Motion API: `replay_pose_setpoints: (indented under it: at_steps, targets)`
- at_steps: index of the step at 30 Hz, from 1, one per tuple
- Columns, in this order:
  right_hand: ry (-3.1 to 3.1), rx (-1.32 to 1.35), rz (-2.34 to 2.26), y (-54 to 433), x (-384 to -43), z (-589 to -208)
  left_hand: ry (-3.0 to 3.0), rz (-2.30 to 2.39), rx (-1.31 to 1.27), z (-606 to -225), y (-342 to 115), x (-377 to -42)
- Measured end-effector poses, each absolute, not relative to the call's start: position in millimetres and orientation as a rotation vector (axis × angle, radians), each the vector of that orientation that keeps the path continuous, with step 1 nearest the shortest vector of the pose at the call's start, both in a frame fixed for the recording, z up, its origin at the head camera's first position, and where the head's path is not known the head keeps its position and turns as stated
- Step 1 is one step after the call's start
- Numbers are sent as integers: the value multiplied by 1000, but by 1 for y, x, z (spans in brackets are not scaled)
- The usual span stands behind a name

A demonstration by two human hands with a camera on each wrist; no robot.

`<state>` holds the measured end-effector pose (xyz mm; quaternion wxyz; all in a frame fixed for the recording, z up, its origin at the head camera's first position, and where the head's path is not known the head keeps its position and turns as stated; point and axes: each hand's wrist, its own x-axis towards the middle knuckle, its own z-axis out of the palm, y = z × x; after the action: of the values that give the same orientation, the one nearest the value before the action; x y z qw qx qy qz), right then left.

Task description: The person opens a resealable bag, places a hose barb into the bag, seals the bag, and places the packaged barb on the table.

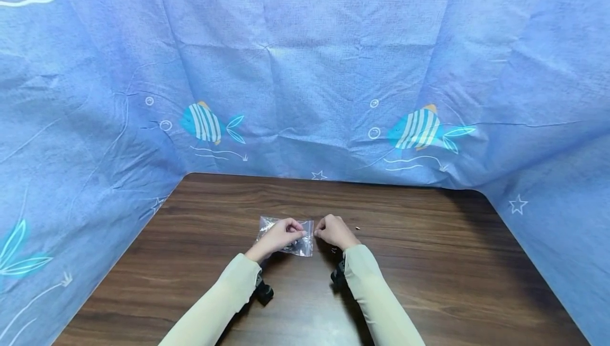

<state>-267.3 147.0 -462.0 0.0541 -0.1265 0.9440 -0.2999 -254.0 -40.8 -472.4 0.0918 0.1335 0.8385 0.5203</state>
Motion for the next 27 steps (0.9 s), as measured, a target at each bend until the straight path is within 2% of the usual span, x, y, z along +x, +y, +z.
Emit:
replay_pose_setpoints:
  at_steps: [10, 27]
  targets:
    - [2812, -430, -977, 147, -273, -466, 2458, 1521, 303, -483, -41, -256]
    - [2707, -497, -1143, 144, -275, -474, 2524, 1455, 422, -481, -38, -256]
